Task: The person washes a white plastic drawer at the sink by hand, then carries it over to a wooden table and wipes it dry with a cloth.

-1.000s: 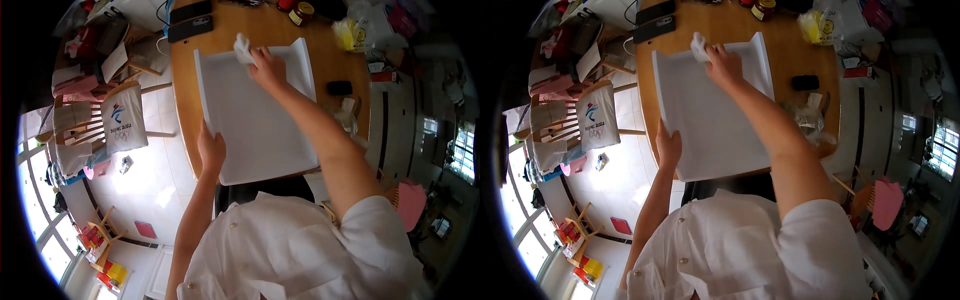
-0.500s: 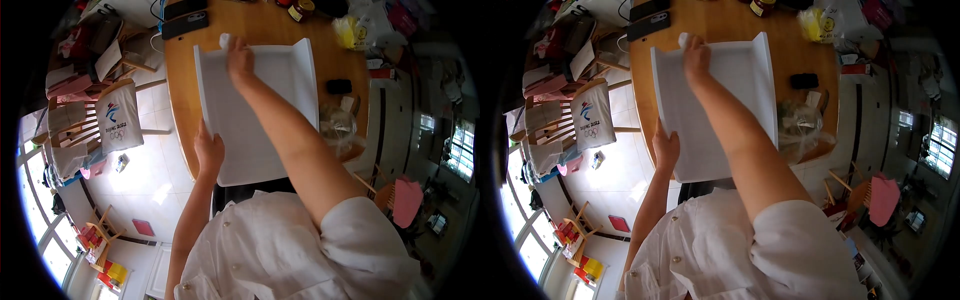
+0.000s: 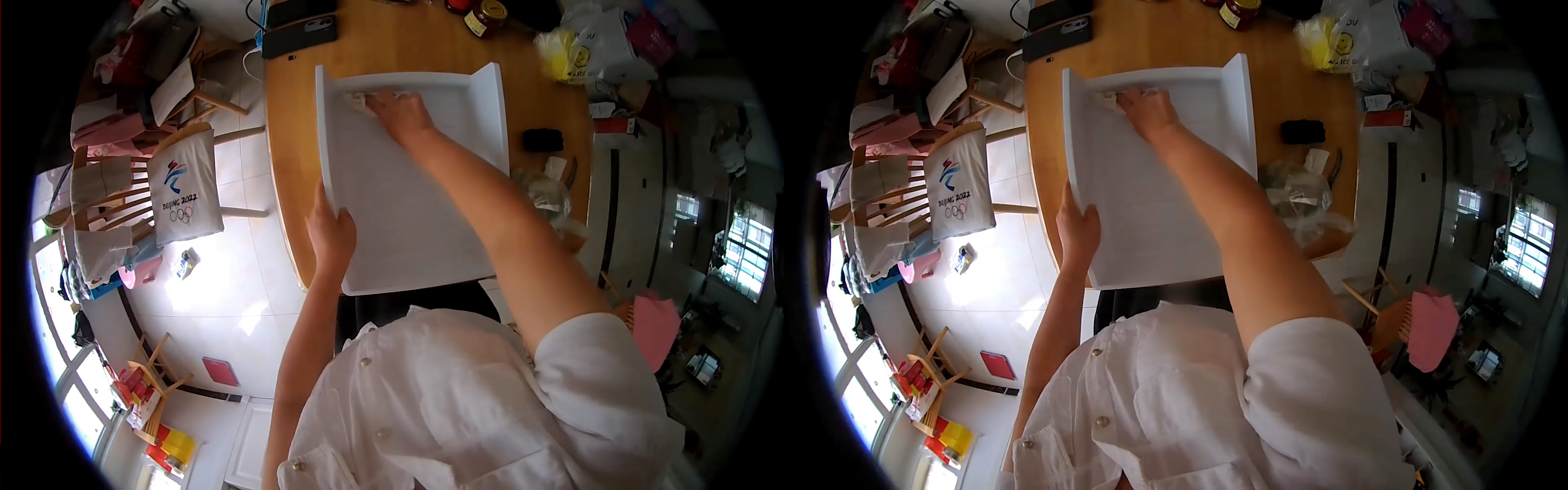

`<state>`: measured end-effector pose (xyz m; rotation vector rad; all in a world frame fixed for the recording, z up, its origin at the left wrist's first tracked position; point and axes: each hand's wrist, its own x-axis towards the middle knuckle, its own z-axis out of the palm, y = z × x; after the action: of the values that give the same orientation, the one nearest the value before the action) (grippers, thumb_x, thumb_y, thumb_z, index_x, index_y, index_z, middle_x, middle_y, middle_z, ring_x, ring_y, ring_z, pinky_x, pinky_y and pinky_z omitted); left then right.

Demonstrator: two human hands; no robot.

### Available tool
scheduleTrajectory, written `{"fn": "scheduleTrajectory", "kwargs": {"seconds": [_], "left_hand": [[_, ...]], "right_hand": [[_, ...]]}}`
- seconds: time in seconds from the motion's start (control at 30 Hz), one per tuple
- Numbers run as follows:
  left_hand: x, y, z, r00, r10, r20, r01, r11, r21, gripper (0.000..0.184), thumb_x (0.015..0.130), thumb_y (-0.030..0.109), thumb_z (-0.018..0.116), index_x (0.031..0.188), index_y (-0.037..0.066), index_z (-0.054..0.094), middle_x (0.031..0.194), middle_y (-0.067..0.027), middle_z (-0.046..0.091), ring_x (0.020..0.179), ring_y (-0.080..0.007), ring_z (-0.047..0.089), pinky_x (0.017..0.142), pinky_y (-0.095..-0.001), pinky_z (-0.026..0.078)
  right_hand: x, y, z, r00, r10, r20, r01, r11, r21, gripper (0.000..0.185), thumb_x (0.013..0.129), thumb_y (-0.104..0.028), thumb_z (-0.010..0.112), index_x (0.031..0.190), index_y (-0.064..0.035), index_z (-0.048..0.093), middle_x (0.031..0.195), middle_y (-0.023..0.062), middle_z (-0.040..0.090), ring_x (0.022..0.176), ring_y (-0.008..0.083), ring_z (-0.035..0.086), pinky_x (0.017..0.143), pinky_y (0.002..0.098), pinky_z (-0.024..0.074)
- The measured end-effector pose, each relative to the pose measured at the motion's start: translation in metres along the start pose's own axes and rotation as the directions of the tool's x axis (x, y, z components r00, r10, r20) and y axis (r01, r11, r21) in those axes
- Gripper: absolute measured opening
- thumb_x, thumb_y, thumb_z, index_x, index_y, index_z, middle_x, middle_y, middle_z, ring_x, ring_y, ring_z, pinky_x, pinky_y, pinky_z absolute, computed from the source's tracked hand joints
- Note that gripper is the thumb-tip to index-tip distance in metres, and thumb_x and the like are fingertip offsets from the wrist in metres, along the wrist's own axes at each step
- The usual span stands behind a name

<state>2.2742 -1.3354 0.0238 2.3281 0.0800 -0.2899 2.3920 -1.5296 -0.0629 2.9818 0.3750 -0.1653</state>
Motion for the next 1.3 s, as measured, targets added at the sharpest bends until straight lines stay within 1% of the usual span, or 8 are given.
{"fn": "scheduleTrajectory", "kwargs": {"seconds": [0.23,0.37,0.43,0.53,0.63,0.7,0.9,1.3], "left_hand": [[0.0,-0.002,0.001,1.0,-0.022,-0.004,0.022,0.999,-0.024,0.063,0.075,-0.01,0.046,0.137,0.002,0.04,0.101,-0.025,0.064,0.092,-0.0397,0.064,0.084,-0.0421,0.051],[0.001,-0.003,0.0,1.0,-0.03,0.008,0.03,0.999,-0.033,0.064,0.075,-0.009,0.046,0.138,0.003,0.039,0.104,-0.0247,0.064,0.095,-0.0395,0.063,0.087,-0.0416,0.051],[0.0,-0.003,0.002,0.999,-0.041,0.004,0.041,0.999,-0.03,0.065,0.075,-0.009,0.046,0.139,0.003,0.039,0.105,-0.0244,0.064,0.096,-0.0392,0.063,0.088,-0.0417,0.05],[0.0,-0.004,0.003,0.998,-0.065,-0.003,0.065,0.998,-0.027,0.065,0.075,-0.009,0.046,0.139,0.003,0.039,0.107,-0.0239,0.064,0.098,-0.0393,0.063,0.09,-0.0421,0.05],[-0.001,-0.002,0.003,0.997,-0.076,0.009,0.076,0.996,-0.046,0.063,0.076,-0.009,0.047,0.138,0.003,0.04,0.108,-0.0236,0.063,0.099,-0.0397,0.062,0.092,-0.0424,0.049],[0.0,0.002,0.0,0.998,-0.064,0.011,0.065,0.995,-0.078,0.062,0.077,-0.009,0.047,0.138,0.003,0.041,0.109,-0.0236,0.063,0.1,-0.0399,0.062,0.092,-0.0423,0.049],[0.0,0.004,0.002,0.998,-0.058,-0.002,0.058,0.993,-0.099,0.06,0.075,-0.01,0.046,0.134,0.002,0.045,0.114,-0.0237,0.06,0.105,-0.0382,0.06,0.094,-0.0406,0.047],[0.003,0.006,0.0,0.996,-0.06,0.071,0.067,0.993,-0.099,0.056,0.081,-0.009,0.044,0.135,0.001,0.042,0.121,-0.0221,0.057,0.112,-0.0395,0.055,0.098,-0.0451,0.045]], "right_hand": [[-0.021,0.042,0.019,0.997,-0.077,-0.001,0.072,0.936,-0.345,0.036,0.085,-0.013,0.049,0.121,-0.0118,0.057,0.114,0.0032,0.058,0.107,0.0165,0.053,0.093,0.0384,0.0345],[-0.029,0.067,0.058,0.98,0.173,0.093,-0.116,0.892,-0.436,0.033,0.086,-0.014,0.049,0.116,-0.0081,0.062,0.117,0.0049,0.061,0.11,0.0205,0.052,0.099,0.0407,0.0271],[-0.049,0.068,0.007,0.972,0.124,0.201,0.055,0.71,-0.702,0.03,0.087,-0.015,0.048,0.112,-0.0097,0.066,0.119,0.0053,0.061,0.111,0.023,0.051,0.098,0.0426,0.0273],[-0.046,0.077,0.014,0.938,0.054,0.342,0.233,0.631,-0.74,0.023,0.089,-0.028,0.053,0.094,-0.0141,0.07,0.106,0.0007,0.066,0.103,0.0228,0.055,0.087,0.0513,0.0297],[-0.027,0.064,-0.007,0.806,0.289,0.516,0.15,0.744,-0.651,0.026,0.085,-0.03,0.058,0.1,-0.0139,0.071,0.105,0.0027,0.067,0.093,0.0249,0.058,0.078,0.0493,0.0348],[-0.015,0.064,-0.021,0.749,0.417,0.515,-0.19,0.88,-0.436,0.024,0.081,-0.023,0.06,0.101,-0.0144,0.071,0.104,0.0047,0.068,0.09,0.0261,0.062,0.077,0.0439,0.0397],[-0.012,0.074,-0.008,0.686,0.558,0.466,-0.612,0.79,-0.045,0.026,0.075,-0.025,0.063,0.097,-0.0126,0.07,0.103,0.0071,0.069,0.092,0.0246,0.066,0.069,0.0391,0.0475],[-0.087,0.019,-0.078,0.823,0.17,0.542,-0.431,0.809,0.399,0.038,0.07,-0.023,0.065,0.102,-0.0028,0.065,0.098,0.014,0.068,0.091,0.028,0.065,0.076,0.0427,0.0469]]}}
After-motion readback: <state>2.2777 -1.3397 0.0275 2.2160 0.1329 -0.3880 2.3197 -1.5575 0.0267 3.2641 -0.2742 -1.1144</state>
